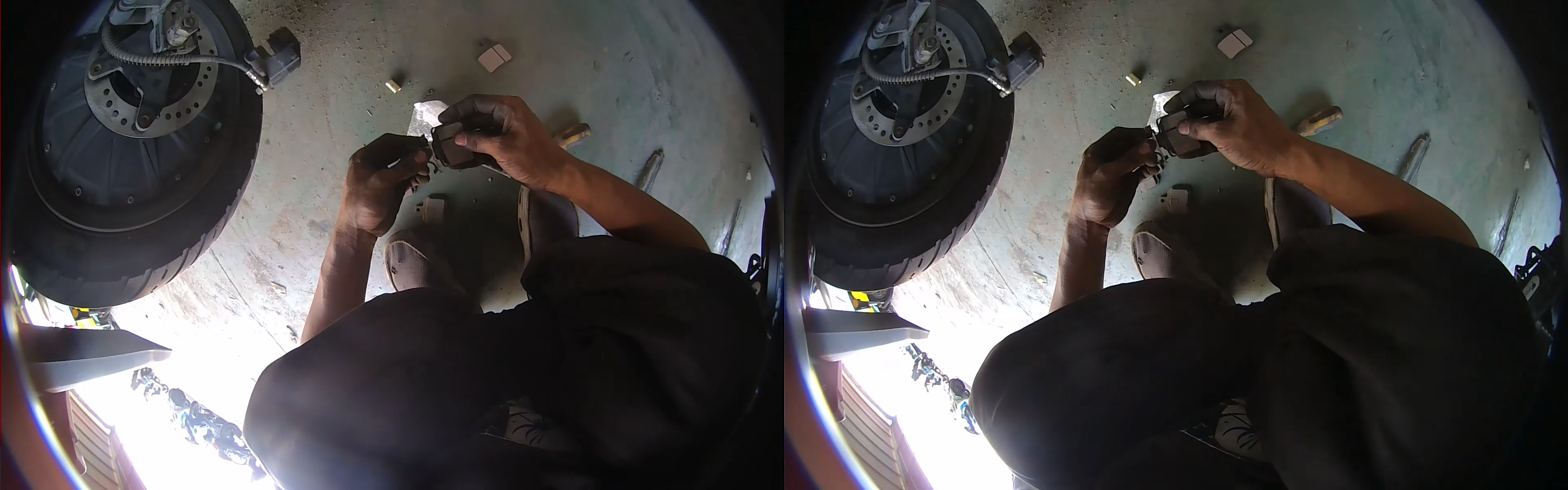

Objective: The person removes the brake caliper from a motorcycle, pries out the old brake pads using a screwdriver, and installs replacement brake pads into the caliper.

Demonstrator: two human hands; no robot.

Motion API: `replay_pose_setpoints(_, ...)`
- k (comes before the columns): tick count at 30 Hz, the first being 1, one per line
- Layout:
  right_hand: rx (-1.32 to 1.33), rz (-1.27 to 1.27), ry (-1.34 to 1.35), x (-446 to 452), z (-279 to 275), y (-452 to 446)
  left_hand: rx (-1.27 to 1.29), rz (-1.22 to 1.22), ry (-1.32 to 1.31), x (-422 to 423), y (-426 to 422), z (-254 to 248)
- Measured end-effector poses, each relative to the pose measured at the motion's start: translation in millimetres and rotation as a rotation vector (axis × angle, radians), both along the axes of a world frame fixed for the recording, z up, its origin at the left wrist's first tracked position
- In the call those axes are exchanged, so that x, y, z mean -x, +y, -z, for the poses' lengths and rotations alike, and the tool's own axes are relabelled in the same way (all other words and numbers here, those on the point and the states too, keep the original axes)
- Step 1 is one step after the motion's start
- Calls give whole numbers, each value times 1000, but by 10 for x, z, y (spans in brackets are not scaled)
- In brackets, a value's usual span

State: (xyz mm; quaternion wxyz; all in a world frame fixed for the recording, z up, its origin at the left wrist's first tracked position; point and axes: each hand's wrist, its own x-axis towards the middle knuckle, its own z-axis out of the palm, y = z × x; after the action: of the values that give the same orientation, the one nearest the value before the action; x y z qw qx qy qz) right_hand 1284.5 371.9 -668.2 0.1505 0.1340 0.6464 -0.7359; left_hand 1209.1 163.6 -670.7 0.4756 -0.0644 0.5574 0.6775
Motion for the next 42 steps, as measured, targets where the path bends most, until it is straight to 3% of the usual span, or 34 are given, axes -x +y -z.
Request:
replay_pose_setpoints(10,74,84,82,-18,13,-40,-50,-66,-159,-8,-6,-57)
replay_pose_setpoints(31,184,75,-31,27,-79,4,-99,-42,-45,40,-47,-101)
replay_pose_setpoints(42,169,69,12,-2,-183,-38,-124,-30,-121,17,-32,-101)
